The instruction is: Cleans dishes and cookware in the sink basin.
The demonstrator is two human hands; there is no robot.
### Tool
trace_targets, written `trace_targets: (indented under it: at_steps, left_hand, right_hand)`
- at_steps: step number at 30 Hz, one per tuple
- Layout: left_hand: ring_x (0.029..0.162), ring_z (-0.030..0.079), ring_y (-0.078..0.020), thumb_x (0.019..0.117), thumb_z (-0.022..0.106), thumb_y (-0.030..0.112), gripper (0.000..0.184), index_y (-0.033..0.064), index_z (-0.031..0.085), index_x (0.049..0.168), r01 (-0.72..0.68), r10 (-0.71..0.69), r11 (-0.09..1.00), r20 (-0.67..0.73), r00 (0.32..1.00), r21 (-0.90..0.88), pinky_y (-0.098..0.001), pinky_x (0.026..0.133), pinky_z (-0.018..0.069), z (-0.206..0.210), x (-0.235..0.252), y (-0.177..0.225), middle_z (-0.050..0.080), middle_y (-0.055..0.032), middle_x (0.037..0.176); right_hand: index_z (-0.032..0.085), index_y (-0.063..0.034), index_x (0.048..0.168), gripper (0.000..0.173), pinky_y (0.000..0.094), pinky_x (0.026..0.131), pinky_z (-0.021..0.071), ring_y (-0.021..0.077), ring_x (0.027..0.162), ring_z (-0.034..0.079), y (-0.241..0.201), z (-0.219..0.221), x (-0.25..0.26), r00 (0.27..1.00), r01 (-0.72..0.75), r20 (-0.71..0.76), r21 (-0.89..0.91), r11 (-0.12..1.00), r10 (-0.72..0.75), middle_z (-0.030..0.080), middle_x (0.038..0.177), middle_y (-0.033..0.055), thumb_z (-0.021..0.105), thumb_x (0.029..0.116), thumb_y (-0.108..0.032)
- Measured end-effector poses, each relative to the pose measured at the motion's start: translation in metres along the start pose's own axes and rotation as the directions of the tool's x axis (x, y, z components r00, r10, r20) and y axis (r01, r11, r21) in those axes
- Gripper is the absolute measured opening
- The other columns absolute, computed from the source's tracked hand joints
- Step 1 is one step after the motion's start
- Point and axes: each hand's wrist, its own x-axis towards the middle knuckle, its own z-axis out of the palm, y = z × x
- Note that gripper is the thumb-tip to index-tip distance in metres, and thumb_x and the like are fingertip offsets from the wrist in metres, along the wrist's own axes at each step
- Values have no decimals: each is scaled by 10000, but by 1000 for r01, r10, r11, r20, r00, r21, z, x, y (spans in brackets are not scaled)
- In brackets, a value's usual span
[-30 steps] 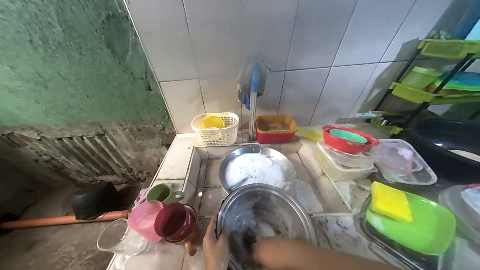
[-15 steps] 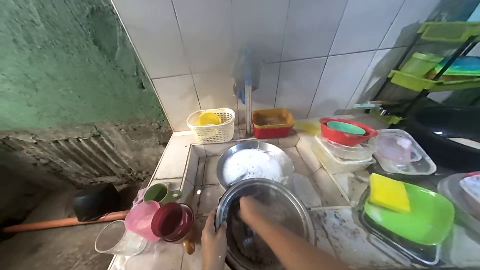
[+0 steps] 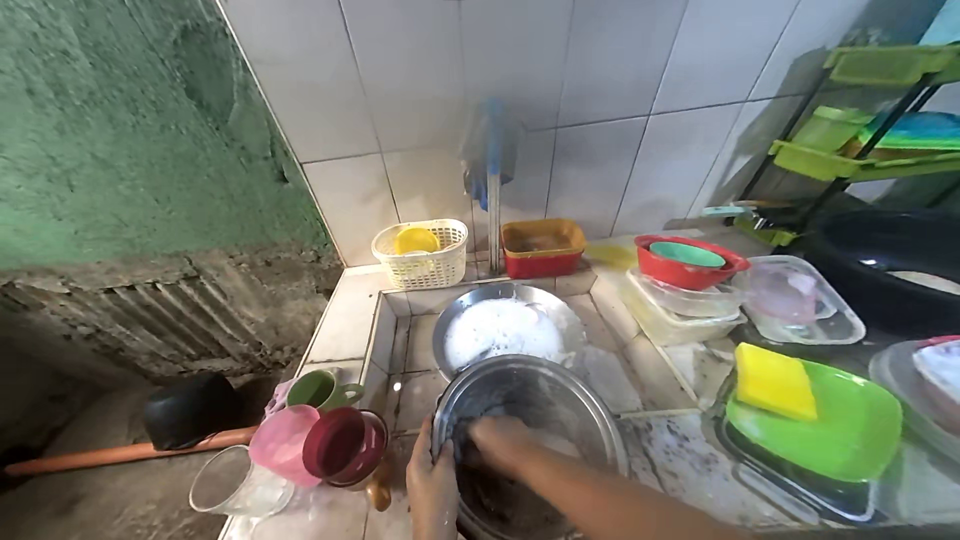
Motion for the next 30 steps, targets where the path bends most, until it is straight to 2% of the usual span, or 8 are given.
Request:
trace_targets:
  at_steps: [4, 7, 10, 12, 19, 22, 25, 30]
  left_hand:
    - [1257, 586, -232, 993, 531, -49, 444, -61, 492, 1436, -1, 2, 998, -17, 1000, 60, -347, 1059, 464, -1, -4, 2, 568, -237, 1397]
    - [1293, 567, -255, 1002, 525, -36, 473, -66, 452, 1468, -9, 7, 993, 13, 1000, 118, -367, 1085, 449, -4, -4, 3, 539, -247, 1434]
    - [1359, 520, -258, 1018, 495, -29, 504, -56, 395, 1511, -8, 2, 993, 55, 998, 115, -371, 1126, 415, -5, -2, 2, 481, -244, 1502]
    - [1350, 528, -256, 1016, 481, -43, 498, -59, 401, 1507, -11, 8, 997, 33, 999, 80, -364, 1121, 418, -3, -2, 0, 487, -247, 1497]
    - [1263, 579, -229, 977, 533, -53, 467, -49, 491, 1442, -12, 12, 1000, 1, 1000, 15, -356, 1060, 468, -3, 1, -2, 553, -232, 1413]
    - [1233, 599, -222, 971, 554, -37, 448, -47, 513, 1417, -27, 27, 999, 14, 1000, 28, -357, 1043, 483, -2, 2, 0, 577, -222, 1382]
    - [1251, 598, -234, 986, 544, -28, 457, -51, 497, 1440, -51, 46, 993, 48, 998, 103, -366, 1062, 473, -5, 4, -1, 578, -225, 1395]
    - [1237, 605, -209, 987, 550, -29, 447, -42, 509, 1432, -55, 49, 991, 49, 998, 121, -348, 1053, 474, -5, 3, -1, 591, -209, 1384]
  right_hand:
    - [612, -9, 1312, 351, 622, 971, 479, 423, 1229, 610, 10, -15, 11, 926, -336, -127, 155, 929, 356, 642, 1307, 234, 549, 1038, -219]
    - [602, -16, 1325, 356, 593, 984, 486, 386, 1243, 611, 9, -18, 14, 886, -400, -126, 278, 873, 446, 632, 1334, 215, 554, 1030, -210]
    - [576, 63, 1337, 366, 612, 1051, 437, 434, 1281, 563, 1, -4, 11, 967, -231, -31, 328, 916, 254, 583, 1363, 285, 568, 1015, -111]
    - [604, 86, 1270, 303, 679, 995, 441, 497, 1236, 571, -9, 3, -8, 992, -87, 100, 147, 985, 73, 596, 1306, 326, 573, 999, -45]
    - [702, 26, 1166, 222, 702, 931, 456, 499, 1147, 611, 41, -16, -52, 914, 147, 404, -231, 962, -43, 662, 1187, 295, 642, 966, -48]
    - [690, 77, 1110, 199, 717, 906, 459, 525, 1108, 615, 32, 1, -37, 926, 266, 305, -110, 958, -223, 660, 1145, 317, 671, 921, 19]
    - [641, 59, 1232, 261, 706, 939, 465, 531, 1163, 595, 14, 6, -6, 957, 272, 126, -75, 959, -262, 610, 1274, 315, 583, 979, 29]
    - [567, 109, 1301, 317, 647, 947, 488, 519, 1199, 582, 12, -16, 4, 999, -8, -39, -172, 985, 1, 538, 1363, 339, 413, 1028, 63]
